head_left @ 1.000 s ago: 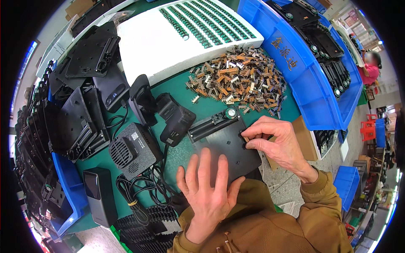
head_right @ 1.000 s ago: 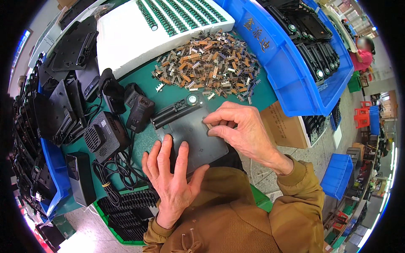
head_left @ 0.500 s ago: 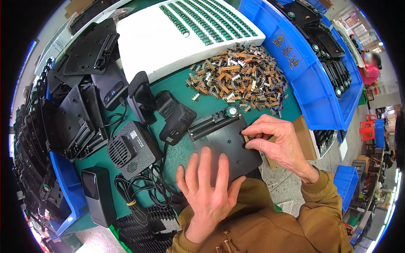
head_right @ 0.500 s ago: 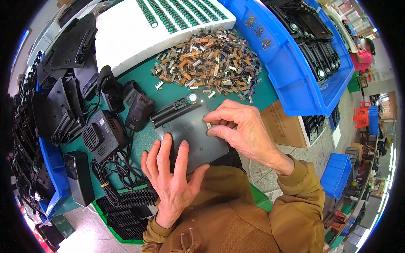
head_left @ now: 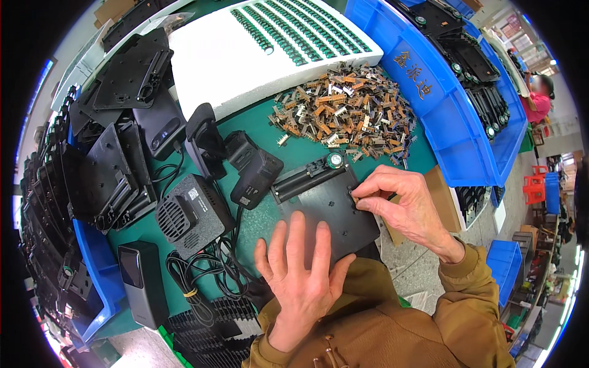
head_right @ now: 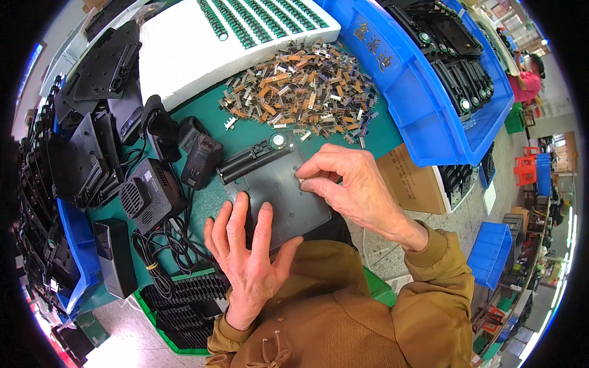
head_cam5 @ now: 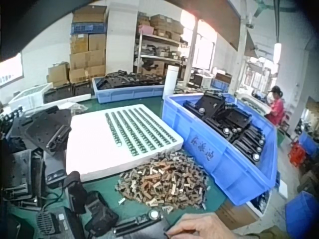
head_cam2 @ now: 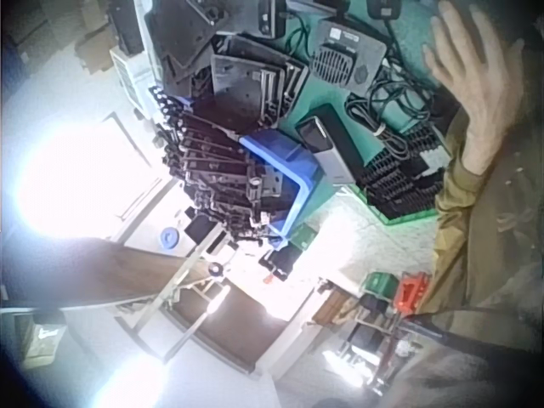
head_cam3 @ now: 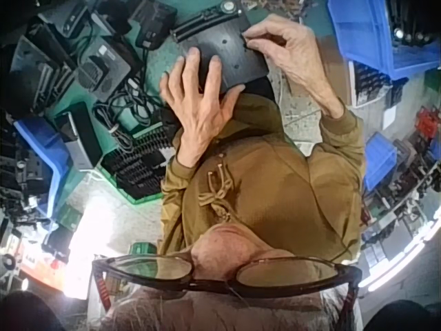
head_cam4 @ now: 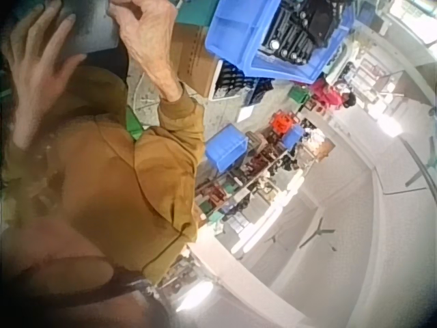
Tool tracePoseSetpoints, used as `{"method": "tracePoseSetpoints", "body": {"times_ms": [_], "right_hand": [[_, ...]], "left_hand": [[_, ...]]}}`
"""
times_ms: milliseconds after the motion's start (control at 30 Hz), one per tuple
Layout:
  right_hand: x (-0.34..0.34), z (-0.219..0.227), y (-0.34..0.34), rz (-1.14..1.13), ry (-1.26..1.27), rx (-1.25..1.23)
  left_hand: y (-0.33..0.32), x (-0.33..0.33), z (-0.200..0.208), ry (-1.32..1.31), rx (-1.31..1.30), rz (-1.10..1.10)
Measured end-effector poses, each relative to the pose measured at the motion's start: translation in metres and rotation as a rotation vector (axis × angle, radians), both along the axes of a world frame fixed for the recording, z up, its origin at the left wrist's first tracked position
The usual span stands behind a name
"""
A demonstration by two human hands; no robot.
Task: The person assembles electronic components by hand, fitting a plastic housing over an electronic circuit and inserting a green indicator light from a component bin into the assembly.
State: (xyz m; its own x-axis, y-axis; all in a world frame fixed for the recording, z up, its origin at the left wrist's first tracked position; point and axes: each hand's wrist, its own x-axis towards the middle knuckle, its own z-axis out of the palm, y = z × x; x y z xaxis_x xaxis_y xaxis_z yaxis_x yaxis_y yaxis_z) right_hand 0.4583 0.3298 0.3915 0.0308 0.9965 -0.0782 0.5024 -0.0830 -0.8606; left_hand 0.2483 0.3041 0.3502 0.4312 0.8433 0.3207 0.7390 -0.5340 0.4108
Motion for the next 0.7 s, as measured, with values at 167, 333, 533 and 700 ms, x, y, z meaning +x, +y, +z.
{"method": "tracePoseSetpoints", "body": {"times_ms": [167, 333, 533, 700], "right_hand": [[-0.0008, -0.0056, -0.0018, -0.060, 0.019, 0.054], [-0.0010, -0.0032, 0.0011, -0.052, -0.007, 0.005], [-0.0007, -0.0019, -0.0014, -0.031, 0.014, 0.024], [0.0004, -0.0031, -0.0020, -0.071, 0.048, -0.003]], "left_hand": [[-0.0008, 0.0003, -0.0027, -0.016, 0.010, -0.001], [-0.0010, 0.0001, -0.0037, -0.020, 0.018, -0.002], [-0.0012, 0.0000, -0.0050, -0.024, 0.020, 0.007], [-0.0009, -0.0007, -0.0057, -0.026, 0.017, 0.003]]}}
